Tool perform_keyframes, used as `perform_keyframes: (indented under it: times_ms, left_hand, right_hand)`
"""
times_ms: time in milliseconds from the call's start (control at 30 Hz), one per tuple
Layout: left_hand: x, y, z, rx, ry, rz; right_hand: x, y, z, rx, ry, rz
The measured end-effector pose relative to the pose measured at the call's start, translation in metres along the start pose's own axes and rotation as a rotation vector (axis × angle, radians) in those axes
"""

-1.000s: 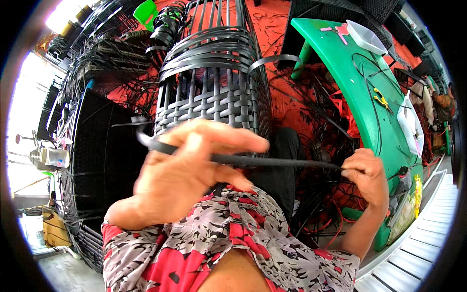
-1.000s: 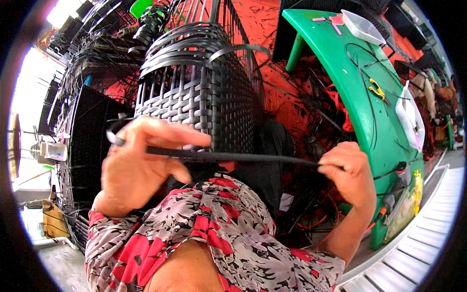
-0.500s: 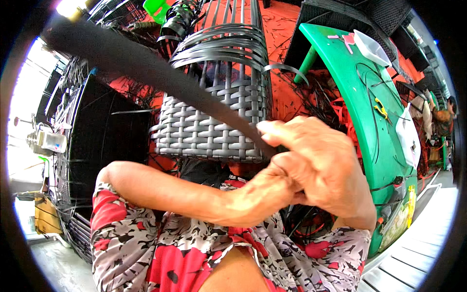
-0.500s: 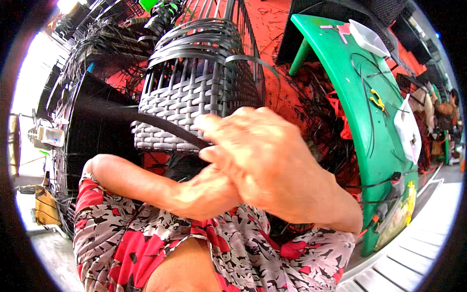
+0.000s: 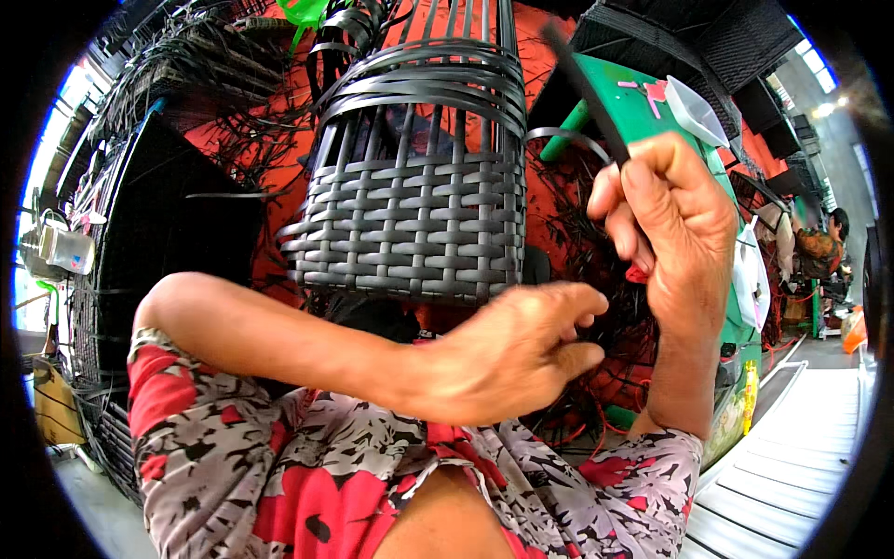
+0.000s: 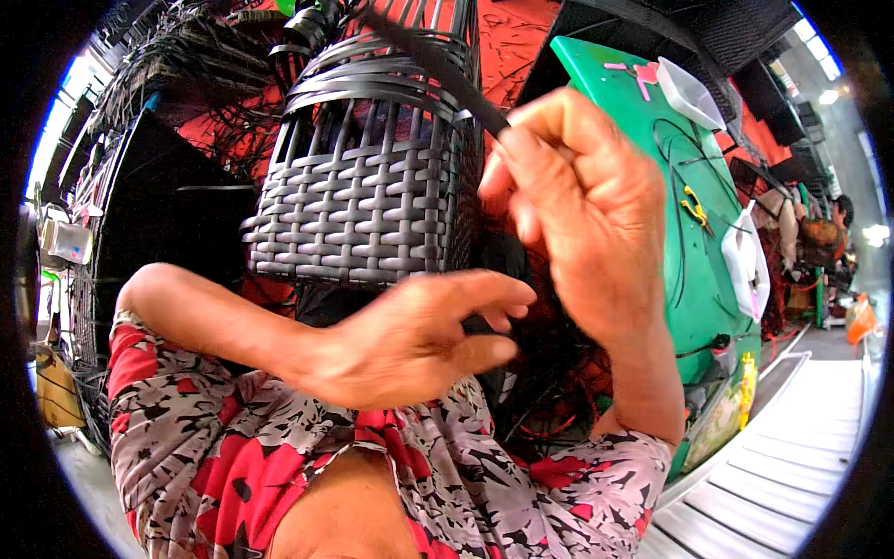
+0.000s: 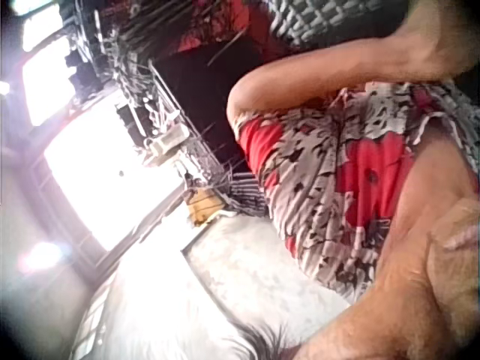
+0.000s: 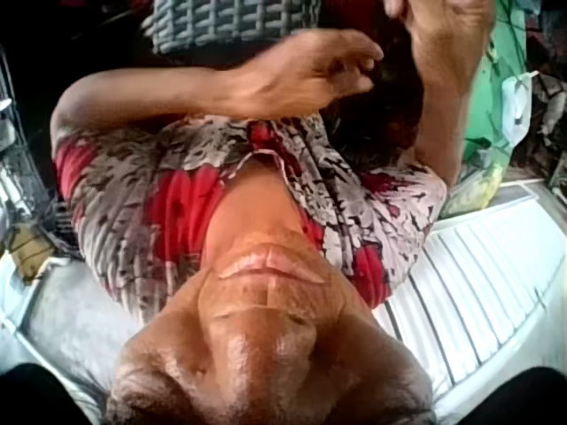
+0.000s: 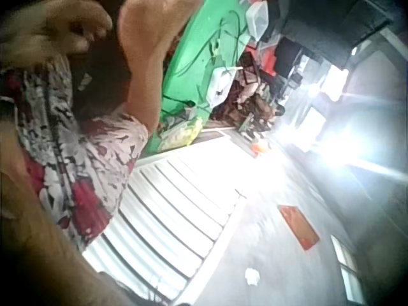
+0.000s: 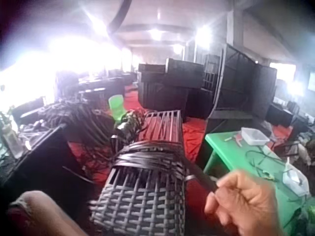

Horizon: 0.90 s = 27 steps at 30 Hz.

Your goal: The person weaves a basket frame by threading black plastic straps through the vertical ribs and tucking the strap ends into the woven structure by hand.

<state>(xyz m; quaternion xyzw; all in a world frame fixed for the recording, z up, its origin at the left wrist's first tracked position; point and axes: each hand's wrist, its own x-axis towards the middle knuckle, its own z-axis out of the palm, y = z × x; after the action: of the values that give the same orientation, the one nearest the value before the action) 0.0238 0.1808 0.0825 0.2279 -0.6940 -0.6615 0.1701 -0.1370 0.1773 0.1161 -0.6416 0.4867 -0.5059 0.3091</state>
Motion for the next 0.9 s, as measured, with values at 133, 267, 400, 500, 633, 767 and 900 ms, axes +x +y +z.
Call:
perform_keyframes:
  times_ms: [133, 267, 400, 500, 633, 767, 900]
  left_hand:
    - [0.002, -0.012, -0.072, 0.729, 0.399, 0.601]
    - [0.013, -0.039, -0.123, 1.029, 0.504, 0.639]
    - [0.024, -0.042, -0.127, 1.165, 0.469, 0.576]
    - [0.025, -0.043, -0.125, 1.198, 0.445, 0.491]
    - [0.026, -0.043, -0.126, 1.251, 0.431, 0.446]
    - [0.046, -0.051, -0.138, 1.146, 0.368, 0.377]
    - [0.063, -0.046, -0.143, 0.790, 0.304, 0.303]
  right_hand:
    - [-0.003, 0.007, -0.009, -0.145, 0.150, 0.035]
    - [0.003, 0.002, 0.005, -0.553, 0.088, -0.009]
    - [0.011, 0.007, 0.010, -0.812, 0.085, -0.391]
    - [0.016, 0.007, 0.019, -0.907, 0.007, -0.334]
    - [0.024, 0.003, 0.025, -1.077, -0.120, -0.302]
    - [0.037, 0.004, 0.035, -1.079, -0.173, -0.254]
    - [0.045, 0.026, 0.032, -0.851, -0.102, -0.166]
